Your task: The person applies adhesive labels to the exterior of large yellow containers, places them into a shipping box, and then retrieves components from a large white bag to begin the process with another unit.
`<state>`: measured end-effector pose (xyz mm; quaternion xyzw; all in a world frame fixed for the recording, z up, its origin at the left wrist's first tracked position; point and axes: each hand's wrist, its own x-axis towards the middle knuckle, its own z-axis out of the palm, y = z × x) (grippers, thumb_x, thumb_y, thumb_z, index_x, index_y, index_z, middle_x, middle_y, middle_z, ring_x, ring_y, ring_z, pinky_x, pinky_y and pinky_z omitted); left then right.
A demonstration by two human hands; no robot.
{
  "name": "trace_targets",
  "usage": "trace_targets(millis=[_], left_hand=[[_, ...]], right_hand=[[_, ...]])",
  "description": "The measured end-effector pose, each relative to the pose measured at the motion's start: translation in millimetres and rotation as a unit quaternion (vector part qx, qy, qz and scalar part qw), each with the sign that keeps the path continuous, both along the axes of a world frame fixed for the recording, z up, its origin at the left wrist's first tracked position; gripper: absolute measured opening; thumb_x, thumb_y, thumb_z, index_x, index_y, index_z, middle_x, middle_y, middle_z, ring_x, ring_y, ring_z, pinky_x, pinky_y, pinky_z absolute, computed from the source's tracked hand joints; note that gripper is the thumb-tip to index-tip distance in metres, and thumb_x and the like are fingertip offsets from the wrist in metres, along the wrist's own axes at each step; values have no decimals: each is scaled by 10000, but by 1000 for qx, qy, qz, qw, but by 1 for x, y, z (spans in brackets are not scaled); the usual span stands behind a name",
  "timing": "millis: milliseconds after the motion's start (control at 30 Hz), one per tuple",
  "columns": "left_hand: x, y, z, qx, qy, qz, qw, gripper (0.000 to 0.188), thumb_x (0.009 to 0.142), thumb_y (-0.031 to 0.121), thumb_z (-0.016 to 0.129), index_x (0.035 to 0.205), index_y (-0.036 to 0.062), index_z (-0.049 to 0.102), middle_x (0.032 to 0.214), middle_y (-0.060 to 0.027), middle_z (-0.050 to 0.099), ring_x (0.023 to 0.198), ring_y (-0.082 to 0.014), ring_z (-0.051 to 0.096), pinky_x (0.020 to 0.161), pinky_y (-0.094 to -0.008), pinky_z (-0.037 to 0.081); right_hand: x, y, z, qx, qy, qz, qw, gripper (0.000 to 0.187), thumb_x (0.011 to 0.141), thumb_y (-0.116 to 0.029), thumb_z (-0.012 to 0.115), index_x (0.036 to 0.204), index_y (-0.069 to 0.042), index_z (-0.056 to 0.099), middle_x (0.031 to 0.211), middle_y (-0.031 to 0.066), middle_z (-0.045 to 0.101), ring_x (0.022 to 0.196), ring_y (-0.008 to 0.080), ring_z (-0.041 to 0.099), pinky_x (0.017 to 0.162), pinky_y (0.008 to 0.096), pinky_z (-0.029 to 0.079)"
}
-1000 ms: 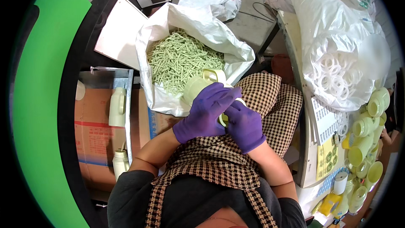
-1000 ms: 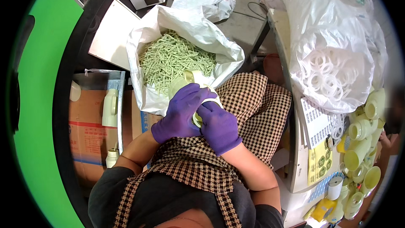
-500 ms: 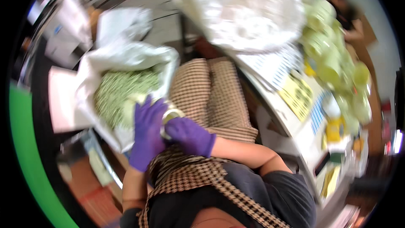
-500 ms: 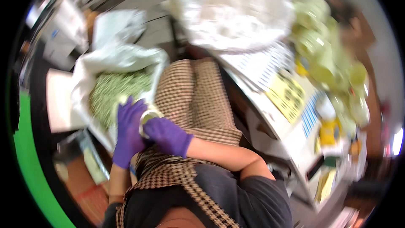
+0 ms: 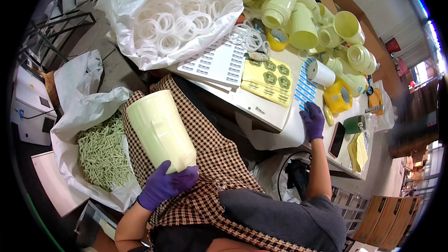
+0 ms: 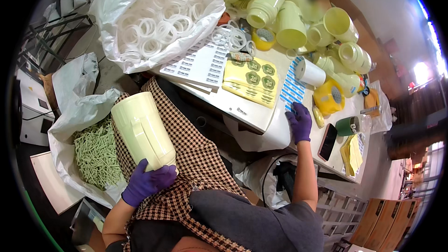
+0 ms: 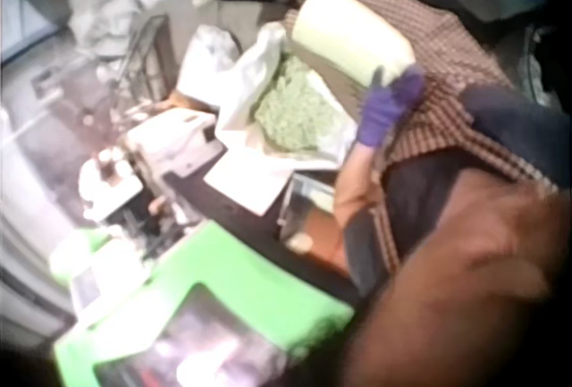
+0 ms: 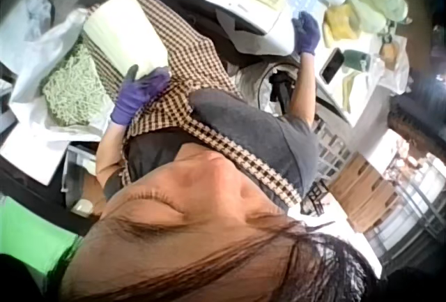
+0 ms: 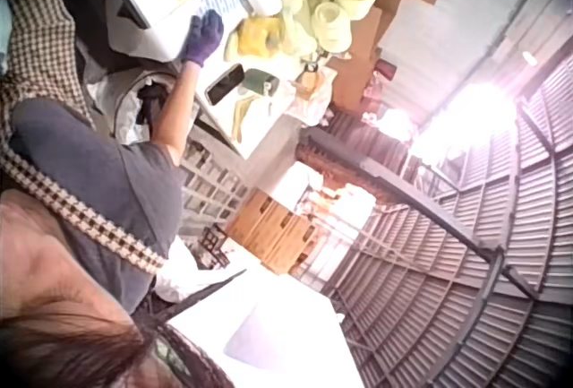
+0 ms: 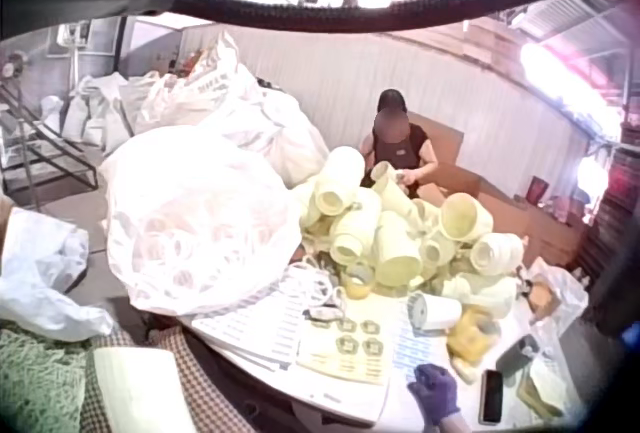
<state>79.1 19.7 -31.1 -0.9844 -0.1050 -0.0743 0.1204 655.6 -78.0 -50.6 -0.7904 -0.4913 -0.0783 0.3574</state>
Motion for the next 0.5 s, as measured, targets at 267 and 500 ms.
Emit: trace_targets(millis=[267, 500], left_hand=[[12, 4, 2, 2, 8, -14, 1000, 452, 893, 181, 642, 1305, 357, 592, 1439, 111, 514, 1378, -138, 442, 1002, -461, 487], [11, 9, -10, 187, -15, -26, 982, 417, 985, 316, 530, 1390, 252, 453, 1478, 47, 479, 1402, -117, 420, 1244, -433, 251]], right_hand=[[3, 13, -3, 8, 40, -36, 999, 178, 773, -89, 832, 927, -30, 764, 1041, 126, 698, 997, 274, 664, 868, 363, 526], [-145, 81, 66, 92, 127, 145, 977, 98, 824, 29, 722, 913, -1, 694, 1029, 127, 618, 1039, 268, 598, 907, 365, 481]])
